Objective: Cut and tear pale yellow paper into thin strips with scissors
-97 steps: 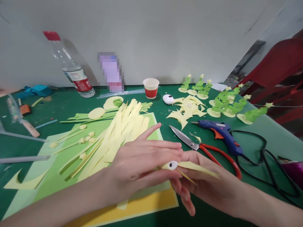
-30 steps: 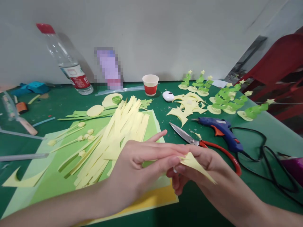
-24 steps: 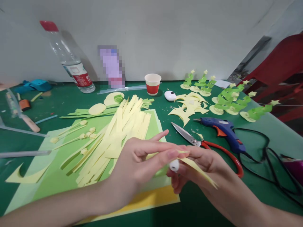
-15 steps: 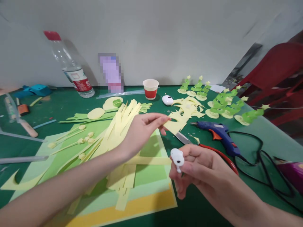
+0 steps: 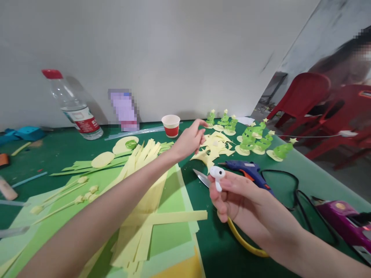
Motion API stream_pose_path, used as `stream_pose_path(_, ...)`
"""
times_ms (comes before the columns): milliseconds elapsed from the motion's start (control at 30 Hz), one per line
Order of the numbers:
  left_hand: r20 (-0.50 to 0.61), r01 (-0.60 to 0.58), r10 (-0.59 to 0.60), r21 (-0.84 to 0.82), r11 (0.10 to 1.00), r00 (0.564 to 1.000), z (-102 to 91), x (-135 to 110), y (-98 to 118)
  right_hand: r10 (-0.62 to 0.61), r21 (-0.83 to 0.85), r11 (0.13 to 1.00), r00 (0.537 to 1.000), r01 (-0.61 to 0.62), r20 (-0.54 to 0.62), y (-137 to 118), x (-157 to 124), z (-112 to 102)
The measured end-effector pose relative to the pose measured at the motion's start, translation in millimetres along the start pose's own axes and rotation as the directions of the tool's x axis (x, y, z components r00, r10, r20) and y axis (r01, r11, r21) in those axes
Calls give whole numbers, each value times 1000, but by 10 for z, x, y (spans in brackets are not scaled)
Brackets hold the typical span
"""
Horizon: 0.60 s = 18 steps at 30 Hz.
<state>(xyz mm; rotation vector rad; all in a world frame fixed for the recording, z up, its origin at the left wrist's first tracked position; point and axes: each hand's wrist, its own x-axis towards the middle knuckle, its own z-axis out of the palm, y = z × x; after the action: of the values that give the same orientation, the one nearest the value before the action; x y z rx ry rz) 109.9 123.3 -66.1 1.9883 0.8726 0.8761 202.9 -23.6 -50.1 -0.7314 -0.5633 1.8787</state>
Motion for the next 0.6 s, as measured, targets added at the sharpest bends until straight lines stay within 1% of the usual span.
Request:
stream_pose_path(67,84,-23,28,-64,998,996,-116,-180,158,16,27,999,999,-17,38,-8,-2,7)
stream_pose_path(100,119,-58,78,-162,985,990,-172,-286,242,26,38,999,998,-28,57,-8,-2,8)
stream_pose_path(133,111,-103,128,-208,973,986,-219,-396,324,38,42,998,996,-42,75,-6,-4,8)
stream_pose_path(200,88,-214,232,-174,961,969,-280,-607,463,55,35,998,993,-59,104,9,-14,7)
stream_pose_path(267,101,-311,327,-148,939,940,-293,-774,550,61,14,998,992,-63,106,30,-35,11)
stream_pose_path(400,121,-466,475,-96,880,872,-273,-940,589,105,-20,994,990,-103,99,59,-89,43)
stream_pose_path(433,128,-489,493,-67,870,860,-278,-961,588,119,-24,993,987,-117,104,59,-97,54)
stream_pose_path(500,148,-495,492,-21,869,858,-306,-1000,590,138,-41,990,983,-134,119,55,-105,72)
stream_pose_path(533,161,-477,474,-20,878,866,-325,-1021,593,144,-56,989,982,-138,121,52,-106,79)
stream_pose_path(600,178,-411,417,-72,909,891,-358,-1067,602,162,-91,985,977,-150,140,49,-107,89)
